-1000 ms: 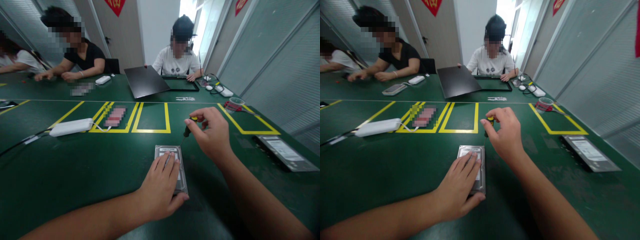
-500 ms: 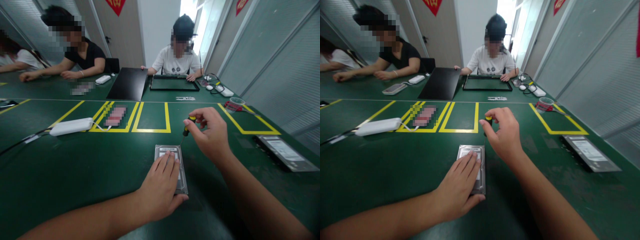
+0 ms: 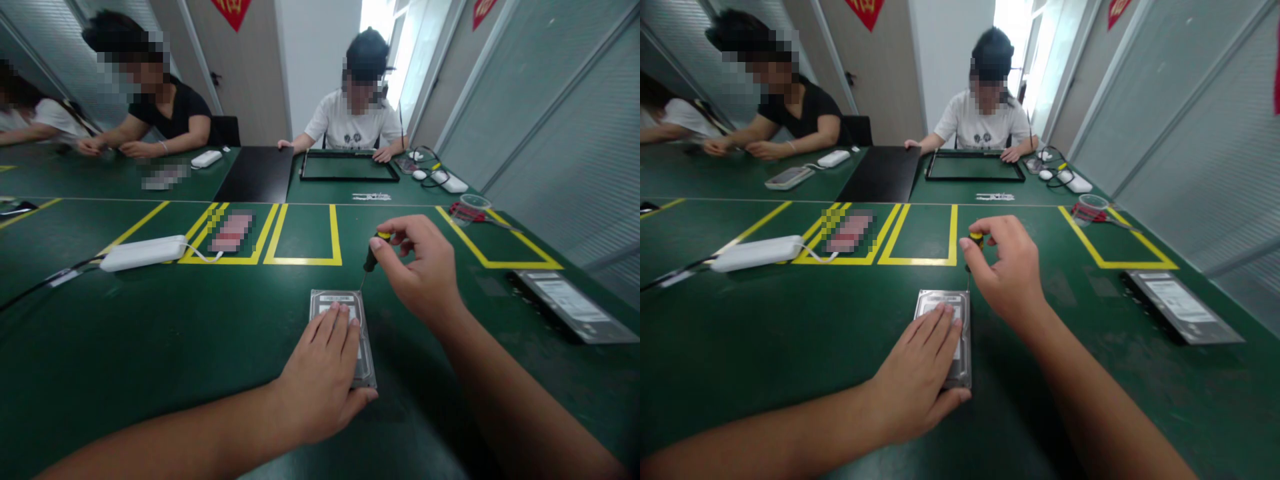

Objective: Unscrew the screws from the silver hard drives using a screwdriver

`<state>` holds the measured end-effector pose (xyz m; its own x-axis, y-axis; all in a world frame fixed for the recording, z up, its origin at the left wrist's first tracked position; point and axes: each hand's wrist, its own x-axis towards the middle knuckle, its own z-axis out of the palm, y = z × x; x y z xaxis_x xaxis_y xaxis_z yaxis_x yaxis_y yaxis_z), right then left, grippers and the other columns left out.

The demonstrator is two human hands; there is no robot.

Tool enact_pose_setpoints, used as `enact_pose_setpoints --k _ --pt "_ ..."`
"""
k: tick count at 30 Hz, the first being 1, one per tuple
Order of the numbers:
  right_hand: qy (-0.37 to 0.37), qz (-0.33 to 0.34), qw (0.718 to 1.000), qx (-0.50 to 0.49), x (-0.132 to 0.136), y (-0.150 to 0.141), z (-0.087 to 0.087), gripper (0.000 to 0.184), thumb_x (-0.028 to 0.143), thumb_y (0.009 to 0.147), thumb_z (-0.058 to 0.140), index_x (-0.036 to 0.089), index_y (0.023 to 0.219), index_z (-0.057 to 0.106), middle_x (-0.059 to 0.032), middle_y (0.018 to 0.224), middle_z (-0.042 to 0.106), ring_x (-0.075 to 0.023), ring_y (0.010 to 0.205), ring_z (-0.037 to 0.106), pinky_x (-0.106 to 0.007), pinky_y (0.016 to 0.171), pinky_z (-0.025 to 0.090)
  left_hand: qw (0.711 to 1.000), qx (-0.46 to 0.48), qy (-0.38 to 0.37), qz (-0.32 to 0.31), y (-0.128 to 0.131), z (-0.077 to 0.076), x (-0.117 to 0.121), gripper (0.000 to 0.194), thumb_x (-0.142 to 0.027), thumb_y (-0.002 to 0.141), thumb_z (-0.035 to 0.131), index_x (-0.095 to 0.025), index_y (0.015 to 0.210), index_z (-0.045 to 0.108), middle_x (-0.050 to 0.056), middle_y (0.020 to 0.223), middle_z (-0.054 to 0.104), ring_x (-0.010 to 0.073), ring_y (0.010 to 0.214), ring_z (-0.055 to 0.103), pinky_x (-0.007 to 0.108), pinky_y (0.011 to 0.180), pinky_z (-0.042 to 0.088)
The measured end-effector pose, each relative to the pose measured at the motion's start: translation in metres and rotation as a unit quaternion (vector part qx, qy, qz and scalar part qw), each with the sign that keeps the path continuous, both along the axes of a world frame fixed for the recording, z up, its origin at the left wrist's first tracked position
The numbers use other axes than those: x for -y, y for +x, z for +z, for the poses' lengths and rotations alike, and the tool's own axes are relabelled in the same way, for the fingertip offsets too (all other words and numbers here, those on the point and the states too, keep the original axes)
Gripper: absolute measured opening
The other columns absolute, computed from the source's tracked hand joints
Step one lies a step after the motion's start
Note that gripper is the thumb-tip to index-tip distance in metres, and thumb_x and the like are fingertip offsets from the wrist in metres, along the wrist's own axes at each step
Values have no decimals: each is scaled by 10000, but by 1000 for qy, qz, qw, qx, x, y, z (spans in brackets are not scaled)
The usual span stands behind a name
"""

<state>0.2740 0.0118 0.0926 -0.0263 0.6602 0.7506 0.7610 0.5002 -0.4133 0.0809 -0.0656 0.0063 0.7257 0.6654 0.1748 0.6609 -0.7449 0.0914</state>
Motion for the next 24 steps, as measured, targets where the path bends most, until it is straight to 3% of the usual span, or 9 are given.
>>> enact_pose_setpoints --k 5,18,24 --pt "10 -3 1000 8 -2 -1 -2 108 265 834 668 191 903 632 -14 826 589 -147 733 533 -306 655 438 1000 -9 -2 -1 0 3 -1 849 -690 953 316 -45 1505 346 248 1573 304 388 1482 248 500 1211 199" --pt "-5 -4 1000 -6 2 -4 0 129 205 845 604 178 963 649 -28 871 658 -141 711 556 -296 632 441 1000 -3 -5 -1 -5 -2 0 850 -684 955 327 -45 1514 328 250 1589 265 391 1490 222 505 1216 182" --pt "20 -3 1000 14 0 -4 0 108 276 838 674 192 897 641 -32 861 617 -151 740 534 -309 661 440 1000 -1 -13 0 -5 -1 0 848 -676 957 328 -37 1515 320 248 1589 267 392 1492 216 502 1222 170"
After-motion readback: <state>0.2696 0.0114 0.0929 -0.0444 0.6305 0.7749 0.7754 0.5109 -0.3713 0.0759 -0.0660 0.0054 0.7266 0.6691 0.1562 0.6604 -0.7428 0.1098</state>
